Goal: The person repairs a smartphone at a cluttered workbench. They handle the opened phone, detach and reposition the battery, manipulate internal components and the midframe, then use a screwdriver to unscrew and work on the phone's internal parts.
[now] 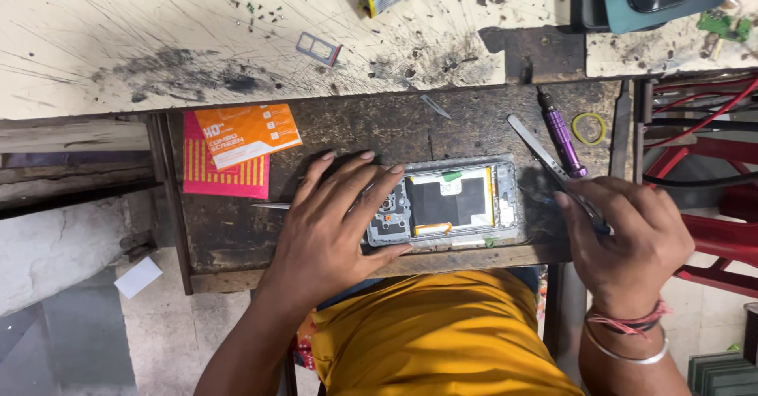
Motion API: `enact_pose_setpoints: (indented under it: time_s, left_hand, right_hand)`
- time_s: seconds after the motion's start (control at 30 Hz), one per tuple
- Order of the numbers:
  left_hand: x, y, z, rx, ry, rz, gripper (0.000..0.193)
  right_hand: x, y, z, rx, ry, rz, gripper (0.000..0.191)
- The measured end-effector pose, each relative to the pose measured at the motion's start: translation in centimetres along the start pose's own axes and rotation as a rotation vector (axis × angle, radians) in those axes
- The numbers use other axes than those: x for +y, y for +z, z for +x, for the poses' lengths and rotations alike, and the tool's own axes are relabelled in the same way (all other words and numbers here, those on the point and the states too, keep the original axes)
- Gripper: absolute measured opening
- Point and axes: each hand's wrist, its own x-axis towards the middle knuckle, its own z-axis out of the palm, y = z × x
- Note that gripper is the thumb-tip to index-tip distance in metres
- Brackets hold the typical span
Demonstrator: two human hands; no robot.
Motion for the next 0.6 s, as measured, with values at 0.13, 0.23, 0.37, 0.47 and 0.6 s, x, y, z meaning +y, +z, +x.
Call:
enact_pose_setpoints:
  time_s: [0.13,0.23,0.37,0.47,0.6]
  left_hand:
    - [0.1,0.1,0.1,0.01,0.0,-0.016,0.096]
    - [0.3,0.1,0.2,0.02,-0.009,-0.01,0.095]
    - [0.6,-0.3,0.1,0.006,-0.029,-0.002,0.094]
    - [0.5,-0.4,0.0,0.002,-0.02,0.0,0.093]
    - [0.3,-0.2,-0.2,-0.001,-0.015,0.007,0.094]
  right_hand:
    - [1.8,0.4,-0.3,-0.073,-0.053,-0.095,0.021]
    - [2.3,1.5,-0.9,-0.059,0.002,-0.091,0.014]
    - [2.1,1.3,-1.0,-0.001,0.043,-0.033,0.016]
    - [1.8,-0.3,-1.4,-0.058,0.026,0.0,0.022]
    - [1.6,-0.6,-2.1,-0.201,-0.049,-0.119,0.023]
